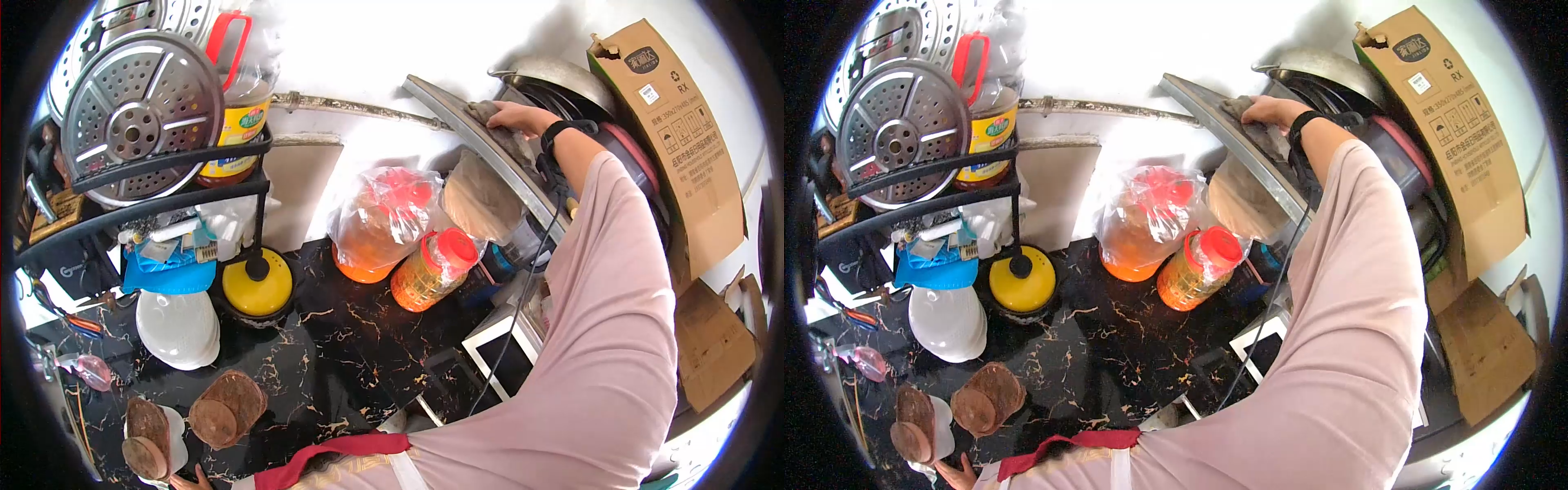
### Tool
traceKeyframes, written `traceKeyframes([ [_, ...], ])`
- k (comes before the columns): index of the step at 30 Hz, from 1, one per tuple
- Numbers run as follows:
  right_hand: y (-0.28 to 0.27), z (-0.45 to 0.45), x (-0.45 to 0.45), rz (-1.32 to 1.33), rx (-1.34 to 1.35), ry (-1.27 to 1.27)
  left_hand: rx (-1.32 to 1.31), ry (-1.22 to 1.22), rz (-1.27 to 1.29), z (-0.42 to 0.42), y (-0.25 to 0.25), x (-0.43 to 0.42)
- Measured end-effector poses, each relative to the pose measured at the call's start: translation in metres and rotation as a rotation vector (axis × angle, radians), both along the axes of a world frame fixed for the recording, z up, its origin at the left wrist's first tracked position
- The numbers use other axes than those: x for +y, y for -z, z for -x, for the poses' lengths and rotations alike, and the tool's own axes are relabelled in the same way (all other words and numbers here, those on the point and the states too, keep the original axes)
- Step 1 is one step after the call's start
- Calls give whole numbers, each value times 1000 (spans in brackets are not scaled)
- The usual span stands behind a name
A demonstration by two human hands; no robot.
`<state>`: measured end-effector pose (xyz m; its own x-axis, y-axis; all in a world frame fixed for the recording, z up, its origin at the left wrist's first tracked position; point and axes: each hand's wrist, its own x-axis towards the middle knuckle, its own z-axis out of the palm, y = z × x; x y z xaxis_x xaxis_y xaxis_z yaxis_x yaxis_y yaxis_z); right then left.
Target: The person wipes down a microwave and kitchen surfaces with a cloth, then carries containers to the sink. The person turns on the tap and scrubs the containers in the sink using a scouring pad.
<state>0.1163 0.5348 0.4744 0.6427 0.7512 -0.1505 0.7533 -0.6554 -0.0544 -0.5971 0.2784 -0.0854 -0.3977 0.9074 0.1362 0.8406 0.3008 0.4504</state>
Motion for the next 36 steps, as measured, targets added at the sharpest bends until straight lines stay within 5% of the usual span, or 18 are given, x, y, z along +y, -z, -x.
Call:
traceKeyframes([
  [6, 15, -20, 56, -219, -59, -595, 79, 82, -65, -12, -19, 3],
  [7, 13, -24, 64, -158, -266, -659, 80, 76, -60, -13, -18, 4],
  [11, -18, -30, 62, -34, -408, -628, 237, 76, -69, -15, -14, 9],
  [16, -66, -86, 33, -262, -326, -157, 330, 66, -65, -17, -6, 10],
  [18, -61, -156, 42, -193, -683, -153, 356, 58, -64, -20, -4, 10],
  [21, -17, -162, 38, -8, -102, 153, 448, 56, -48, -23, -5, 13],
  [22, -1, -166, 44, 142, -70, 253, 449, 48, -39, -23, -6, 14],
  [25, 24, -188, 61, 1, -150, 339, 351, 46, 6, -24, -9, 19],
  [28, 17, -226, 81, 247, -265, 34, 350, 68, -1, -26, -9, 23],
  [30, 23, -272, 98, -208, -343, -329, 358, 81, 2, -29, -8, 29],
  [32, 18, -219, 106, -279, -373, -411, 366, 90, 1, -31, -9, 31],
  [36, 6, -154, 88, -387, 51, -452, 385, 104, -16, -38, -10, 39],
])
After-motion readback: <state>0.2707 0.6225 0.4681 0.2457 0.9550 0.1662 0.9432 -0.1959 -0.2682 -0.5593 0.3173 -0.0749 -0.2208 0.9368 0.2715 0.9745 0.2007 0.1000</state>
